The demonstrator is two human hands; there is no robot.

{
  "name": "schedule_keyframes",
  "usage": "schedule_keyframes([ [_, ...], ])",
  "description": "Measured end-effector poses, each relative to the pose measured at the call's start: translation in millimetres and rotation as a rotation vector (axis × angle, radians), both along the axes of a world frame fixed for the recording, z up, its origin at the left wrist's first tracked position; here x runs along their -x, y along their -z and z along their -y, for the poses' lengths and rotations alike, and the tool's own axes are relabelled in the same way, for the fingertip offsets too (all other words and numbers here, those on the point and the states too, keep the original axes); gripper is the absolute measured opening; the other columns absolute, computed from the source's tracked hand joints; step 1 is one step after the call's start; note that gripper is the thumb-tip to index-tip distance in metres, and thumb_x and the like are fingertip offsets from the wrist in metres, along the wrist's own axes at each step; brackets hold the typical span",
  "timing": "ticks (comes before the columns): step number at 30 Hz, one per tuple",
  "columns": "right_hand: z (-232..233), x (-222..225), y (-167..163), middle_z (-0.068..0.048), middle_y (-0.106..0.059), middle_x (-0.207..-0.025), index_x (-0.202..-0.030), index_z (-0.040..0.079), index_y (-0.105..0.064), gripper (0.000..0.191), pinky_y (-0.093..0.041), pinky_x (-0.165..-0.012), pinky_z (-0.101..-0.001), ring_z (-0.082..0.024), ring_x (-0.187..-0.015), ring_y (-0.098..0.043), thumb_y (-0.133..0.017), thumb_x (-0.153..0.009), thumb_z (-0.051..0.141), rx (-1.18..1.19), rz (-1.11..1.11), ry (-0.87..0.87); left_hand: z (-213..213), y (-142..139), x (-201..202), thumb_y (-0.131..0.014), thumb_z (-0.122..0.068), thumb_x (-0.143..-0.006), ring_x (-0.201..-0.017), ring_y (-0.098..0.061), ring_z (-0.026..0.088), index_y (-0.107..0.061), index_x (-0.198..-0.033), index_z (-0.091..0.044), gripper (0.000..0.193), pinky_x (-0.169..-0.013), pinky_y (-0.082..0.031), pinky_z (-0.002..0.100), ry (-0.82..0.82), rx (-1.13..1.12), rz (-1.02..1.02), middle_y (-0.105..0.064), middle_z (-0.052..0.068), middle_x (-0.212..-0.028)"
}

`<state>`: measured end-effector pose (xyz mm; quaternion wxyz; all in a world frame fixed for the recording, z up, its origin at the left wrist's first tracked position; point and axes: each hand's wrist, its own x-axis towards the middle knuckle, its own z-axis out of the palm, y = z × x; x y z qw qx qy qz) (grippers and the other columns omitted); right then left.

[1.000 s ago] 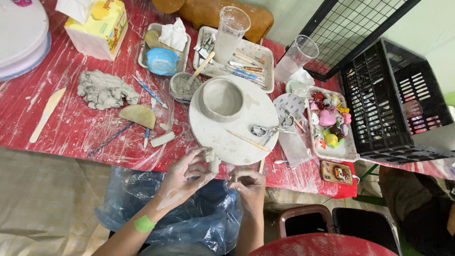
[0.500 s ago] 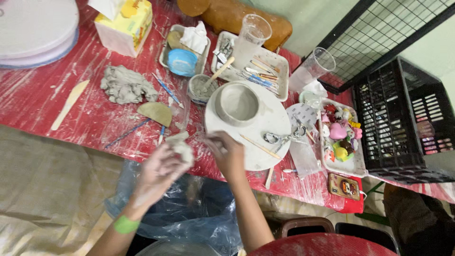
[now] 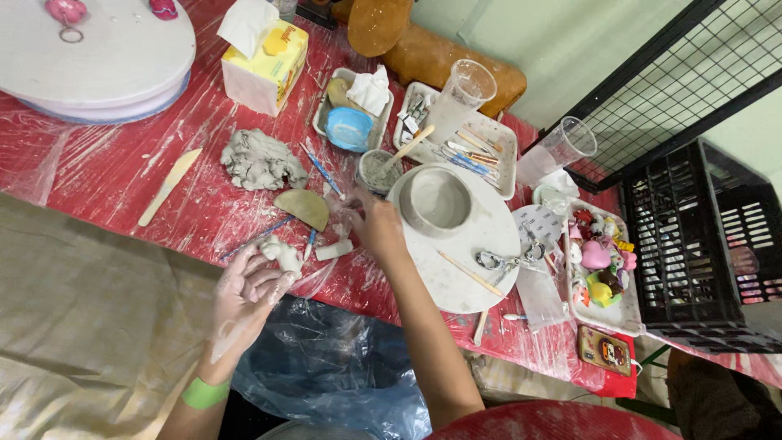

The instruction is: The person pinches and rolls a small piece of clay between their fingers, shaping it into a small form. They periodically press the shaped clay piece onto the rim of a clay bowl resting on a round bat on the work table, then continue shaping the clay by hand.

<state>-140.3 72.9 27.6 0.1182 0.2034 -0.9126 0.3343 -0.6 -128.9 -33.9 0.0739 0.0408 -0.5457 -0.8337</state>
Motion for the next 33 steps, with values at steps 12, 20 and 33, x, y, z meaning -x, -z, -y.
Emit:
schedule_keyframes([
  [12, -4, -9, -6, -0.014, -0.078, -0.098, -0.106, 0.004, -0.076, 0.022, -0.059, -0.077, -0.0319, -0.023, -0.087, -0.078, -0.073, -0.085, 0.001, 0.271, 0.046, -0.069, -5, -9, 0, -0.073, 0.009, -0.083, -0.103, -0.065, 0.014, -0.048, -0.144, -0.002, 0.067, -0.089, -0.056, 0.027, 0.022, 0.027, 0.017, -0.061, 0.01, -0.126],
  [20, -3, -24, -2, -0.008, -0.075, -0.096, -0.118, -0.004, -0.069, 0.019, -0.058, -0.073, -0.0293, -0.016, -0.084, -0.073, -0.062, -0.103, 0.005, 0.772, 0.47, -0.101, -10, -7, 1, -0.072, 0.009, -0.084, -0.104, -0.066, 0.015, -0.048, -0.143, -0.001, 0.064, -0.091, -0.056, 0.027, 0.057, 0.012, 0.02, -0.061, 0.011, -0.127],
  [33, -61, -62, 17, -0.009, -0.07, -0.113, -0.136, -0.008, -0.059, 0.036, -0.059, -0.089, -0.0285, -0.014, -0.097, -0.069, -0.06, -0.103, 0.007, 1.393, 0.762, -0.039, -20, 5, 3, -0.072, 0.009, -0.082, -0.104, -0.066, 0.015, -0.047, -0.144, -0.002, 0.067, -0.091, -0.056, 0.028, 0.078, 0.056, 0.041, -0.061, 0.012, -0.127],
])
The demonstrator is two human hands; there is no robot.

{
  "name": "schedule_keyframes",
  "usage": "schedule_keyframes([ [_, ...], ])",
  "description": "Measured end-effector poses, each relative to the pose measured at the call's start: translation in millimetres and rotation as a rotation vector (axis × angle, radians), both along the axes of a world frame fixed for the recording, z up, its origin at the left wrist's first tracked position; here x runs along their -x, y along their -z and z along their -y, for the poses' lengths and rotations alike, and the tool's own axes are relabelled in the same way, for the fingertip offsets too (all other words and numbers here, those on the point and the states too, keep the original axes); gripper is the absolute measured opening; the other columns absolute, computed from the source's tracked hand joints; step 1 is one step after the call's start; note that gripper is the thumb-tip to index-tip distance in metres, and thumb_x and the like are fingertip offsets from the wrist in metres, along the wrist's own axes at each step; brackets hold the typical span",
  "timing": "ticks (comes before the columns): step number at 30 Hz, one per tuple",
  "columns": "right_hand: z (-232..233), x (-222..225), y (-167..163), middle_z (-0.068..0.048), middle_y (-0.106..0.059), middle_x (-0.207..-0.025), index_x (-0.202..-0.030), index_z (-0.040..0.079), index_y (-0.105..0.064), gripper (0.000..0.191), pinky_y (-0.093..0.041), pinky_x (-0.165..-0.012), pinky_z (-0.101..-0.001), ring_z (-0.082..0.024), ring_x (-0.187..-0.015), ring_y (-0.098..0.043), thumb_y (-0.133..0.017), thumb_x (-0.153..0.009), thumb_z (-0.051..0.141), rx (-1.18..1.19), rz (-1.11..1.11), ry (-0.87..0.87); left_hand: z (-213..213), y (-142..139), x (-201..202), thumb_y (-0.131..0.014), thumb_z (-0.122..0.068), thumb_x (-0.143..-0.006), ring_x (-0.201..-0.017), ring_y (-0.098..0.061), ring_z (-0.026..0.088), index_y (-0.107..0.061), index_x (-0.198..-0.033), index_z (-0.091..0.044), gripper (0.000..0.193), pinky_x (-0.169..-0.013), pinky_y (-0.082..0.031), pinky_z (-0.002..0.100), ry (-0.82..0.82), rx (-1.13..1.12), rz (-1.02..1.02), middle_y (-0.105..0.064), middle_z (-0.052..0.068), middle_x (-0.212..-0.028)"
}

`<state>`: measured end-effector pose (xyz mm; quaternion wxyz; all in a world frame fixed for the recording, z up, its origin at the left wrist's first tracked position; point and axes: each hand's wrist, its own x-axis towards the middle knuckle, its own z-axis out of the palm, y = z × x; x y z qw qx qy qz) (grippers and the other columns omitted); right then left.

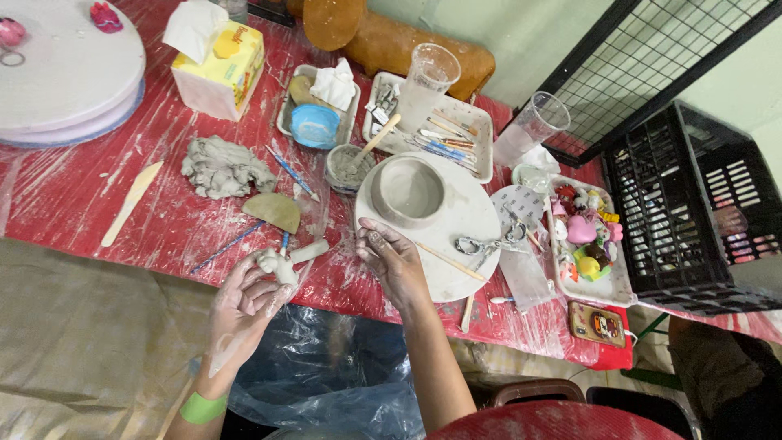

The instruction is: The person pinches and rolls a small piece of clay between their fingers, shaping it into a small form. They periodically press the shaped clay piece onto the rim of a clay bowl resting on a round bat on the work table, then continue shaping the clay by hand.

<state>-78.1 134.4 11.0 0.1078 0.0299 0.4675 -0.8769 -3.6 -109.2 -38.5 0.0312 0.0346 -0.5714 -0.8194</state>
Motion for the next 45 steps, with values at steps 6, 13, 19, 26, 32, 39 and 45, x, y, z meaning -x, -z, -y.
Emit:
schedule_keyframes([
  [6, -19, -10, 10, -0.01, -0.069, -0.11, -0.134, -0.006, -0.06, 0.034, -0.058, -0.089, -0.0259, -0.015, -0.096, -0.071, -0.059, -0.101, 0.004, -0.056, -0.036, 0.162, -5, 1, 1, -0.071, 0.01, -0.082, -0.105, -0.067, 0.015, -0.047, -0.144, -0.001, 0.067, -0.091, -0.057, 0.027, 0.015, -0.005, -0.013, -0.062, 0.011, -0.126],
  [13, -35, -23, 24, -0.015, -0.068, -0.107, -0.127, -0.013, -0.061, 0.022, -0.057, -0.086, -0.0305, -0.02, -0.094, -0.068, -0.058, -0.109, -0.002, 0.0, -0.195, 0.174, -7, 0, 3, -0.071, 0.011, -0.082, -0.104, -0.068, 0.015, -0.047, -0.145, 0.0, 0.069, -0.091, -0.057, 0.027, 0.042, 0.028, 0.004, -0.064, 0.012, -0.124],
  [19, -49, -37, 7, -0.012, -0.07, -0.115, -0.137, -0.007, -0.06, 0.041, -0.057, -0.093, -0.0291, -0.018, -0.1, -0.068, -0.052, -0.097, -0.001, 0.106, 0.036, 0.125, -12, 2, 5, -0.071, 0.01, -0.082, -0.102, -0.067, 0.015, -0.046, -0.146, 0.001, 0.07, -0.09, -0.057, 0.027, 0.042, 0.047, 0.013, -0.064, 0.013, -0.125],
  [26, -66, -47, 41, -0.017, -0.074, -0.107, -0.129, -0.003, -0.064, 0.033, -0.061, -0.079, -0.0322, -0.022, -0.091, -0.073, -0.07, -0.098, 0.008, -0.007, -0.11, 0.16, -20, -4, 4, -0.071, 0.009, -0.082, -0.103, -0.068, 0.015, -0.045, -0.146, 0.001, 0.07, -0.089, -0.057, 0.027, 0.094, 0.091, 0.004, -0.064, 0.013, -0.124],
  [32, -73, -51, 50, -0.012, -0.072, -0.103, -0.128, -0.006, -0.068, 0.033, -0.057, -0.077, -0.0281, -0.017, -0.087, -0.068, -0.074, -0.098, 0.007, 0.006, -0.087, 0.186, -24, -7, 3, -0.071, 0.011, -0.081, -0.104, -0.068, 0.016, -0.046, -0.145, 0.002, 0.069, -0.089, -0.058, 0.028, 0.093, 0.136, 0.02, -0.065, 0.013, -0.124],
  [39, -62, -53, 32, -0.01, -0.074, -0.115, -0.134, 0.001, -0.061, 0.034, -0.061, -0.087, -0.0298, -0.017, -0.102, -0.073, -0.054, -0.101, 0.009, -0.362, -0.17, 0.312, -24, -4, 2, -0.07, 0.012, -0.082, -0.104, -0.067, 0.016, -0.044, -0.147, 0.003, 0.071, -0.09, -0.058, 0.027, 0.102, 0.061, -0.023, -0.064, 0.014, -0.125],
  [45, -71, -51, 50, -0.017, -0.074, -0.108, -0.128, -0.008, -0.064, 0.029, -0.058, -0.079, -0.0323, -0.022, -0.096, -0.074, -0.05, -0.108, 0.009, -0.353, -0.082, 0.244, -24, -3, 2, -0.071, 0.011, -0.082, -0.103, -0.067, 0.015, -0.044, -0.147, 0.004, 0.071, -0.088, -0.057, 0.027, 0.087, 0.078, -0.013, -0.064, 0.014, -0.125],
])
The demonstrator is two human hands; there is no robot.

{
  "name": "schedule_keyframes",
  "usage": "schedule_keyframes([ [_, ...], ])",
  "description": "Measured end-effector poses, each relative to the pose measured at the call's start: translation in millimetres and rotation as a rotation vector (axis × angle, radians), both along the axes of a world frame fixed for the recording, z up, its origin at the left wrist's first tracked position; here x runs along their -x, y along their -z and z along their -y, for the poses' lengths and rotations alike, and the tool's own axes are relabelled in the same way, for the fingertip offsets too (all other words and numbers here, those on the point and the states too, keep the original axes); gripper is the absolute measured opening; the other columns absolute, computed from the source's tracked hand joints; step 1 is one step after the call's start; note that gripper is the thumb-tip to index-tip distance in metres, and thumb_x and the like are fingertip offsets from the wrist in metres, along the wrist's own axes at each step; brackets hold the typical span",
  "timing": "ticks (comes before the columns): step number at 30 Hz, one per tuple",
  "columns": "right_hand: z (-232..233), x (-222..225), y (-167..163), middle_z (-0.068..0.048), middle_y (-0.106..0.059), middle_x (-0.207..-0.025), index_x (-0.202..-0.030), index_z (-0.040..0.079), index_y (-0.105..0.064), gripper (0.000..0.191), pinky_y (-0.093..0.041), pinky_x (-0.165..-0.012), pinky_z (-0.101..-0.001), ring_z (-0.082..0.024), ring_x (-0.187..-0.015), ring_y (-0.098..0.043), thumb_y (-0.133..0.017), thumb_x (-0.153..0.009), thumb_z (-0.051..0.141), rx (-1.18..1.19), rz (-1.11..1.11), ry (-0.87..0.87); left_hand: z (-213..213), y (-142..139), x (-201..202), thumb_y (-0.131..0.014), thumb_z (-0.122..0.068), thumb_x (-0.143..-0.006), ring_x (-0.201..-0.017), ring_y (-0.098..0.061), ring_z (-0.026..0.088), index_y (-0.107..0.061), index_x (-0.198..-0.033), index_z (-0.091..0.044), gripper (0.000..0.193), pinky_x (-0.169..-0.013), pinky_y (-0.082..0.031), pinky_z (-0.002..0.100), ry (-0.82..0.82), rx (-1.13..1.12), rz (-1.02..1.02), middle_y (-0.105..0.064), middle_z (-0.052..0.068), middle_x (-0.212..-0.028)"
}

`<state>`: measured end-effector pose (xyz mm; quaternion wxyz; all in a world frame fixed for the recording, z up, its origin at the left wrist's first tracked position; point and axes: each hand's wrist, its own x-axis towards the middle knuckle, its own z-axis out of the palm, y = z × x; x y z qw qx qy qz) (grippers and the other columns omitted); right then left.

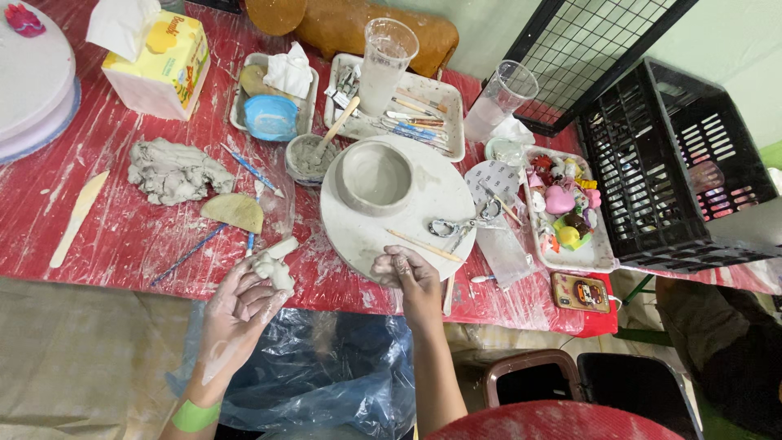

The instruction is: The person pinches and rolls a small piece of clay between their fingers, shaping it into a small form. They periodically press the shaped clay piece onto the rim of a clay bowl resting on a round bat on the work table, then continue shaping the clay by hand.

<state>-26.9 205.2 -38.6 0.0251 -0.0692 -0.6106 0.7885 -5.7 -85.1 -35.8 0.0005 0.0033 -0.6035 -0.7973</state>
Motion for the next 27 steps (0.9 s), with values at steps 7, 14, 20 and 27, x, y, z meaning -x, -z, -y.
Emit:
schedule_keyframes([
  [7, -9, -5, -14, -0.007, -0.065, -0.111, -0.145, -0.006, -0.056, 0.044, -0.053, -0.089, -0.0337, -0.017, -0.093, -0.064, -0.045, -0.104, 0.006, 0.505, -0.002, -0.119, 0, 0, 0, -0.072, 0.011, -0.081, -0.103, -0.067, 0.015, -0.045, -0.146, 0.003, 0.071, -0.087, -0.057, 0.027, -0.004, 0.033, 0.032, -0.065, 0.014, -0.125],
  [14, -7, 0, 0, -0.012, -0.069, -0.124, -0.142, -0.001, -0.056, 0.046, -0.059, -0.09, -0.0284, -0.02, -0.107, -0.071, -0.061, -0.096, 0.001, 0.367, 0.056, 0.118, -5, 9, -2, -0.071, 0.011, -0.081, -0.102, -0.066, 0.015, -0.042, -0.149, 0.001, 0.075, -0.089, -0.057, 0.027, 0.047, -0.023, -0.003, -0.063, 0.012, -0.126],
  [20, -7, -7, 4, -0.015, -0.072, -0.105, -0.121, -0.005, -0.067, 0.02, -0.058, -0.075, -0.0301, -0.021, -0.093, -0.072, -0.062, -0.106, 0.007, 0.142, -0.085, 0.114, -4, 7, -2, -0.071, 0.012, -0.081, -0.101, -0.066, 0.014, -0.044, -0.149, 0.002, 0.073, -0.088, -0.057, 0.027, 0.062, -0.03, 0.005, -0.063, 0.013, -0.127],
  [27, -8, -8, -7, -0.001, -0.064, -0.095, -0.123, 0.003, -0.065, 0.027, -0.051, -0.079, -0.0276, -0.013, -0.085, -0.062, -0.053, -0.099, 0.009, 0.389, 0.039, 0.168, -5, 5, -3, -0.071, 0.013, -0.081, -0.101, -0.067, 0.014, -0.044, -0.148, 0.002, 0.073, -0.089, -0.057, 0.027, 0.047, -0.035, -0.016, -0.063, 0.012, -0.126],
])
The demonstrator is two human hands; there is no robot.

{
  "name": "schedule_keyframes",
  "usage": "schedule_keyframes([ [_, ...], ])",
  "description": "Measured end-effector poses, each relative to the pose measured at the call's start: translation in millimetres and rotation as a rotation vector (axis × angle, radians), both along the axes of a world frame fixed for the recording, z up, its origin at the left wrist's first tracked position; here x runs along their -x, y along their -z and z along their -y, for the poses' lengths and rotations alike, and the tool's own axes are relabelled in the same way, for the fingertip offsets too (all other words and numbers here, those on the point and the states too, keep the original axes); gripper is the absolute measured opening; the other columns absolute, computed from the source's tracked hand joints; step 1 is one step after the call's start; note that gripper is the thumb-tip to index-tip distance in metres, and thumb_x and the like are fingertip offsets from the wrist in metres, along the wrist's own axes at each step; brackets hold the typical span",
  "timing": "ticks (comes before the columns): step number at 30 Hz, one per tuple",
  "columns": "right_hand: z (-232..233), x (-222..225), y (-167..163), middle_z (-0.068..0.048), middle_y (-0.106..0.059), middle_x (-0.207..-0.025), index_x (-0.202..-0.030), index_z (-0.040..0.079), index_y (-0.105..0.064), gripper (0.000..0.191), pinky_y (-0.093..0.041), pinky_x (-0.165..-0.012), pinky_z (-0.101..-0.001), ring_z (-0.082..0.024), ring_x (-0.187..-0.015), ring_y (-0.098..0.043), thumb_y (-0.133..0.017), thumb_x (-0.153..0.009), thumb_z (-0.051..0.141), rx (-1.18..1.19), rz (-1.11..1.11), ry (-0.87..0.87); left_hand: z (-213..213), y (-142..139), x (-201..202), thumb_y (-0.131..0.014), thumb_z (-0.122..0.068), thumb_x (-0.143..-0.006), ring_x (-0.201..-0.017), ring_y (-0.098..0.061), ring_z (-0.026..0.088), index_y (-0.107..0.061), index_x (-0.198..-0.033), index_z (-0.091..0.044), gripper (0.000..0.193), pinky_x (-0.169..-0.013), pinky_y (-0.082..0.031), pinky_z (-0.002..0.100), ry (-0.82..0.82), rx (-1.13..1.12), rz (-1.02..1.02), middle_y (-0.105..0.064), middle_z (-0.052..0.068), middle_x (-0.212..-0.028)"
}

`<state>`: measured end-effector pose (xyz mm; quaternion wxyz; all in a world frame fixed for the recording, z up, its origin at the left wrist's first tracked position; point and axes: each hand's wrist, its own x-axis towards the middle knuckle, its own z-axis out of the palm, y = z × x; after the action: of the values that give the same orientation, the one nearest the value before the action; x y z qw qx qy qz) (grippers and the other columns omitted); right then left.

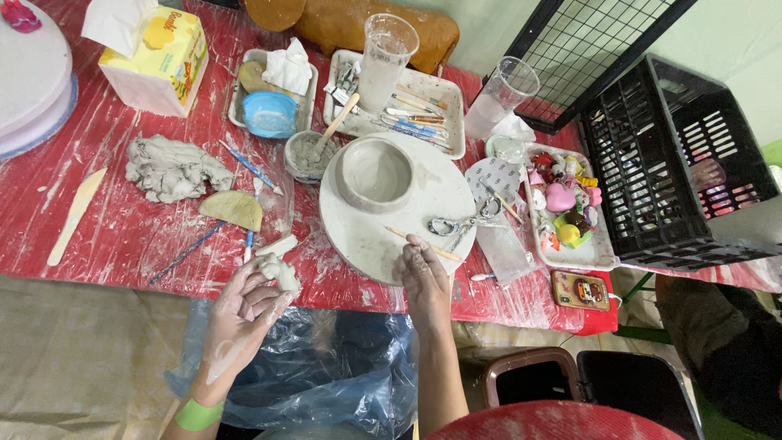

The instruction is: The person pinches and rolls a small piece of clay between their fingers, shaping it into a small form. They periodically press the shaped clay piece onto the rim of a clay bowl resting on a round bat on the work table, then continue shaping the clay by hand.

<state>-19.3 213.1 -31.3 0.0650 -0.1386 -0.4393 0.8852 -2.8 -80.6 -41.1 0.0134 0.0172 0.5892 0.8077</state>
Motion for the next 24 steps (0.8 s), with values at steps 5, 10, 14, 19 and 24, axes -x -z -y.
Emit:
schedule_keyframes([
  [5, -4, 3, 8, -0.001, -0.059, -0.09, -0.131, -0.005, -0.06, 0.025, -0.048, -0.075, -0.0276, -0.013, -0.081, -0.057, -0.048, -0.116, 0.012, 0.004, -0.272, -0.072, 0, 1, 0, -0.07, 0.014, -0.081, -0.101, -0.066, 0.014, -0.045, -0.148, 0.002, 0.073, -0.09, -0.057, 0.027, 0.016, -0.016, 0.011, -0.063, 0.012, -0.126],
  [10, -2, 3, 9, -0.006, -0.064, -0.089, -0.13, -0.002, -0.06, 0.029, -0.049, -0.07, -0.0281, -0.015, -0.077, -0.061, -0.046, -0.109, 0.013, -0.167, -0.145, -0.03, 1, 1, 0, -0.07, 0.013, -0.082, -0.1, -0.066, 0.014, -0.045, -0.146, 0.003, 0.07, -0.089, -0.057, 0.027, 0.014, -0.003, 0.014, -0.063, 0.012, -0.125],
  [14, 3, 1, -1, -0.007, -0.064, -0.092, -0.131, -0.005, -0.059, 0.028, -0.049, -0.071, -0.0281, -0.016, -0.079, -0.061, -0.049, -0.111, 0.011, -0.188, -0.184, -0.006, 1, -1, 0, -0.07, 0.012, -0.082, -0.101, -0.066, 0.014, -0.045, -0.147, 0.003, 0.07, -0.089, -0.057, 0.027, 0.016, -0.01, 0.024, -0.063, 0.012, -0.125],
  [19, -3, -3, -13, -0.002, -0.066, -0.101, -0.143, 0.0, -0.058, 0.042, -0.052, -0.076, -0.0274, -0.012, -0.084, -0.06, -0.049, -0.104, 0.012, -0.037, 0.013, -0.143, 0, -3, -1, -0.07, 0.012, -0.082, -0.101, -0.066, 0.014, -0.044, -0.147, 0.003, 0.071, -0.089, -0.057, 0.027, 0.012, -0.005, 0.021, -0.063, 0.012, -0.125],
  [24, -9, -2, 4, -0.009, -0.074, -0.122, -0.135, 0.004, -0.062, 0.038, -0.06, -0.085, -0.0324, -0.017, -0.104, -0.071, -0.058, -0.097, 0.003, -0.239, -0.044, -0.227, -1, -3, -1, -0.071, 0.012, -0.081, -0.1, -0.066, 0.015, -0.044, -0.147, 0.002, 0.072, -0.089, -0.057, 0.028, 0.018, -0.008, 0.027, -0.063, 0.012, -0.124],
])
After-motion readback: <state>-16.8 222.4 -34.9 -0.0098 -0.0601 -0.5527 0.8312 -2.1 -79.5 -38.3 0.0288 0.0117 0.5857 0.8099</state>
